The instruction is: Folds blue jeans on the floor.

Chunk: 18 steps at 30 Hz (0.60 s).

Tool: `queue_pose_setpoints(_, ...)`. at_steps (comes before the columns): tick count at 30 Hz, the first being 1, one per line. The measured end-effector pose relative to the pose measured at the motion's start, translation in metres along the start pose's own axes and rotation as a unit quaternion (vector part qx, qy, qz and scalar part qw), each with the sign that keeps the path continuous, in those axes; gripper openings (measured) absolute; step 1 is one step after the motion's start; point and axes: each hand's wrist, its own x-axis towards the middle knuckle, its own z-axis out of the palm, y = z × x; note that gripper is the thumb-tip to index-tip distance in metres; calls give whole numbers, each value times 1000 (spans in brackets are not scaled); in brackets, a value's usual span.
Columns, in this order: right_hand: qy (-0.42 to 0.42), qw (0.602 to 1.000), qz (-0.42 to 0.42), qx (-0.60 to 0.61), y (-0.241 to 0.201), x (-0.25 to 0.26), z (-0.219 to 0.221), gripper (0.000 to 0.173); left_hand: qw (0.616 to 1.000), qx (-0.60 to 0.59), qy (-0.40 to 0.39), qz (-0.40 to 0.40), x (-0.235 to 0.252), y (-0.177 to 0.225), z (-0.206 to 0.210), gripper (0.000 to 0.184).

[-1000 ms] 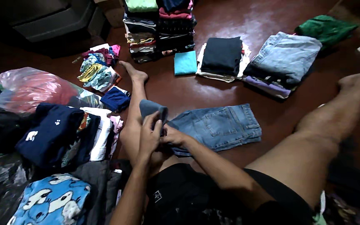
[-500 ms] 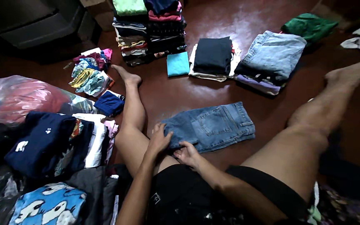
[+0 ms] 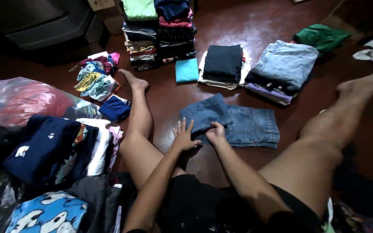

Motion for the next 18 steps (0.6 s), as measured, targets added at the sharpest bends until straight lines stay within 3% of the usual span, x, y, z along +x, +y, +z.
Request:
queue_pose_setpoints(5, -31, 993, 46, 99, 8, -12, 32, 43, 986, -57, 156, -34, 19, 4, -2, 97)
queue_pose_setpoints(8, -65, 993, 81, 61, 30, -25, 36, 41, 977, -70, 198, -46, 27, -10, -15, 78)
queue_pose_setpoints(10, -70, 990, 117, -40, 34, -24, 26, 45, 980, -58, 182, -62, 28, -25, -27, 64)
queue_pose_setpoints(12, -74, 980, 149, -112, 26, -21, 10, 55, 987, -27, 134, -81, 31, -35, -30, 62)
queue_pose_setpoints(15, -53, 988, 135, -48, 13, -23, -16, 73, 988, -30, 102, -114, 32, -45, -12, 61)
queue_pose_setpoints(18, -6, 993, 97, -71, 4, -28, -19, 68, 981, -58, 109, -149, 33, -40, -1, 62)
